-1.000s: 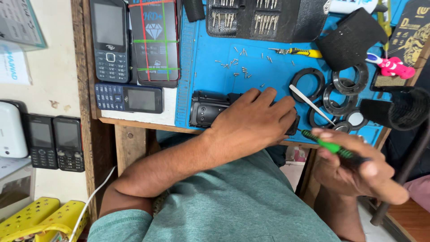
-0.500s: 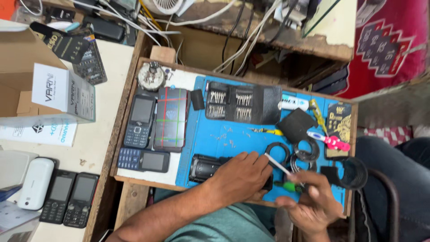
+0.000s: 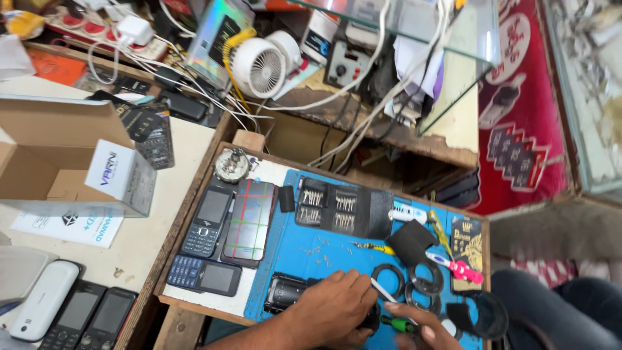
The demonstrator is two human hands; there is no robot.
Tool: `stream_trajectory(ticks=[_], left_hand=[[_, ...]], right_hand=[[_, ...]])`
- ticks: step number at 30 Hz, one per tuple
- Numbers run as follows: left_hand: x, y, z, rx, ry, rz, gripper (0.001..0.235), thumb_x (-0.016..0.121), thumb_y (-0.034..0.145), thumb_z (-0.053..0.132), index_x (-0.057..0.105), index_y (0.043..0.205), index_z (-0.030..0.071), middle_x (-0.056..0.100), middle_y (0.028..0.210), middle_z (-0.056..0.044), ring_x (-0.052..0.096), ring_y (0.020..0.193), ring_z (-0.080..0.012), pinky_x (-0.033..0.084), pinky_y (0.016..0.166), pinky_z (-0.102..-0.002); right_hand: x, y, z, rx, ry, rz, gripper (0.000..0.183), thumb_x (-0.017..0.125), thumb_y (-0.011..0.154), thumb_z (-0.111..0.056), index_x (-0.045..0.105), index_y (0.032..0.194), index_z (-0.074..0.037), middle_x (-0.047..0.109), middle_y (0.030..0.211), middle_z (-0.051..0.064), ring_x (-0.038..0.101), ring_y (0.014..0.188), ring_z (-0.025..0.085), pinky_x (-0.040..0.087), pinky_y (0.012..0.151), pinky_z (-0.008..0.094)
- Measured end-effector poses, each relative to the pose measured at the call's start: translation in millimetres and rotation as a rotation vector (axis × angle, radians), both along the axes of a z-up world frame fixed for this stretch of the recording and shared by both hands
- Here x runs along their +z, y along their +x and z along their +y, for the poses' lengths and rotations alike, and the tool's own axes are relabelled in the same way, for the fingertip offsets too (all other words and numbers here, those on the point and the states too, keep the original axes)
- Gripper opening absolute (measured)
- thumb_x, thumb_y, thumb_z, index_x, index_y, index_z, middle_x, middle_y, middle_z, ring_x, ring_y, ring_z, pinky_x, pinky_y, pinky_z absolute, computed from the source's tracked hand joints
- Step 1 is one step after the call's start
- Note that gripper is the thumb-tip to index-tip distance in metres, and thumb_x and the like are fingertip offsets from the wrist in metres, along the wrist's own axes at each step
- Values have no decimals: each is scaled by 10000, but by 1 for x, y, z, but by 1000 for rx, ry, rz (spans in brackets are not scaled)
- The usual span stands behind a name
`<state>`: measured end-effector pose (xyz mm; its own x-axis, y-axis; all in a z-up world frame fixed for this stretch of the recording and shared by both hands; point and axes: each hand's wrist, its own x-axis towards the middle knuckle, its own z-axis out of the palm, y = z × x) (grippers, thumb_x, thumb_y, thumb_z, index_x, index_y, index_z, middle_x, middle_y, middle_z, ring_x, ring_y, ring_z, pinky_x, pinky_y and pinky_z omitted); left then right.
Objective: The person disassembles a black cylindrical electronic device using a screwdriver, removes internal components, and reassembles the device by attaching a circular lens-like part. The person uses a green-handled screwdriver to remove and tighten screws while handling the device and its parts on a cluttered workbench.
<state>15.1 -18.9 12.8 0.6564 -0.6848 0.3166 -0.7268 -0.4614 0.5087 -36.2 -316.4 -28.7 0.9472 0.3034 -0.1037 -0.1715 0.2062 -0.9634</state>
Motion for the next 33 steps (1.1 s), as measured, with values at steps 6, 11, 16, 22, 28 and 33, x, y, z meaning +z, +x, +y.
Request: stream_trajectory(ticks=[6,11,16,22,28,33], left_hand=[[-6,5,3,-84,-13,102,499,813,796,384,581,983,-17,552,1003,-138,573,981,-290,508,868,-410],[-13,3,1,-62,1,61,519,807,800,400,585,998,-26,555,1007,-148,574,999,-303,510,860,-429],[-15,2,2,-63,-19,63,529,784,820,430,585,999,-27,549,997,-147,573,966,-297,509,825,-424],[-11,3,5,-53,-6,8,523,788,806,434,585,974,-18,546,976,-140,576,948,-285,509,791,-408],[3,4,5,43,-15,-51,482,790,771,446,607,986,56,565,980,-93,599,966,-265,516,780,-389],[-7,17,6,3,3,-10,628,769,744,548,605,1069,37,545,993,-106,578,951,-281,500,737,-400]], right_hand=[[-102,22,-62,277,-76,-146,647,387,1082,-401,631,1279,165,687,1284,369,698,764,267,579,731,423],[-96,20,-70,21,-214,-243,602,399,1100,-374,678,1195,151,716,1158,351,759,1040,441,586,990,531],[-68,24,-45,67,-148,134,593,387,953,-359,622,1236,108,675,1256,320,670,1197,365,523,988,491],[-45,26,-25,-164,-281,-77,484,540,987,-273,534,1283,109,698,1183,325,728,1040,372,604,896,480],[4,3,53,-494,-184,-177,490,701,963,-132,502,1390,3,722,1108,290,762,935,341,645,828,420],[19,-40,61,-500,-630,-771,459,727,1119,-113,361,1390,-169,648,1160,210,718,1004,265,650,934,401]])
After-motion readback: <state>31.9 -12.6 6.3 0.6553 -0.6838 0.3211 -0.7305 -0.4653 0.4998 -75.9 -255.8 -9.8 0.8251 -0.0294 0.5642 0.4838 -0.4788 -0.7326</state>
